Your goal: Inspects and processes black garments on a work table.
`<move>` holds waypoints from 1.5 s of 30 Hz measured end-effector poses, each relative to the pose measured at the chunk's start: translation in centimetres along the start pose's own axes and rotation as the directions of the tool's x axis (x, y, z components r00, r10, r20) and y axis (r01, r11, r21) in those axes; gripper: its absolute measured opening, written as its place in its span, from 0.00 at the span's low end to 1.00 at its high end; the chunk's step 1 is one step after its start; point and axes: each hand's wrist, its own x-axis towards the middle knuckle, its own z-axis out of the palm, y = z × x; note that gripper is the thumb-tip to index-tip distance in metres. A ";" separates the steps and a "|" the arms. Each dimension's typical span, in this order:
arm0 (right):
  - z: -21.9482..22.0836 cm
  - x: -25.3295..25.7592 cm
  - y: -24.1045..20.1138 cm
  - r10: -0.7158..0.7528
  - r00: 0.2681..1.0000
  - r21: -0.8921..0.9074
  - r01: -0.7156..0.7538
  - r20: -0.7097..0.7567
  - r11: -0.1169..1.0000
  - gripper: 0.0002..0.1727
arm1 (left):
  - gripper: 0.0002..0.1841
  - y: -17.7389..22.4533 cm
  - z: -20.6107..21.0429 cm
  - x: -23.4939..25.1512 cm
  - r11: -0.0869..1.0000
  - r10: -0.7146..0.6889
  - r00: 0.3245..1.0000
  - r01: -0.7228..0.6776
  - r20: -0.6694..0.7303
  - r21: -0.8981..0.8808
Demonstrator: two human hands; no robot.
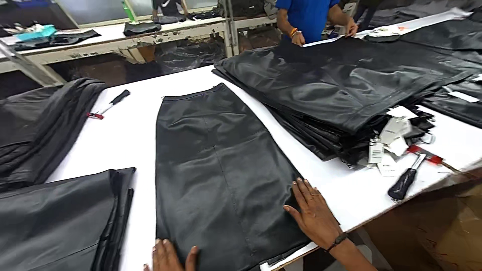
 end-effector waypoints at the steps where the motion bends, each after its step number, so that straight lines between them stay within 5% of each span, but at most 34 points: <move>1: 0.8 -0.2 0.6 0.008 1.000 -0.016 -0.008 0.007 1.000 0.50 | 0.55 0.2 0.5 -0.2 1.000 0.003 1.000 -0.002 -0.020 0.024; 6: 1.9 -0.6 2.5 -0.012 1.000 -0.010 0.012 -0.020 1.000 0.53 | 0.62 1.0 1.7 -0.5 0.993 -0.059 0.987 0.073 -0.147 0.097; 21: -2.0 0.8 2.5 0.075 0.966 -0.024 -0.071 0.249 0.997 0.54 | 0.64 2.8 0.6 -1.7 0.977 -0.140 0.988 0.148 -0.062 0.151; 24: -2.3 3.5 1.4 0.066 0.987 0.042 -0.073 0.144 0.996 0.55 | 0.59 3.3 -1.5 0.0 0.972 -0.171 0.985 0.170 -0.006 0.162; 28: 0.9 7.5 1.2 -0.041 0.997 0.080 0.046 -0.060 0.996 0.56 | 0.51 3.6 -2.0 4.7 0.985 -0.142 0.980 0.154 -0.136 0.081; 32: 3.4 8.0 1.8 -0.023 1.000 0.020 0.023 0.010 1.000 0.61 | 0.61 2.9 1.5 6.7 0.989 -0.146 0.989 0.146 0.007 0.009; 34: 4.2 7.5 2.5 -0.017 1.000 -0.003 0.017 0.003 1.000 0.61 | 0.64 2.8 2.9 6.4 0.990 -0.133 0.990 0.135 -0.042 0.040; 45: 4.9 7.5 3.0 -0.011 1.000 -0.002 0.011 0.001 1.000 0.60 | 0.57 2.4 3.6 5.8 0.994 -0.107 0.987 0.108 -0.122 0.007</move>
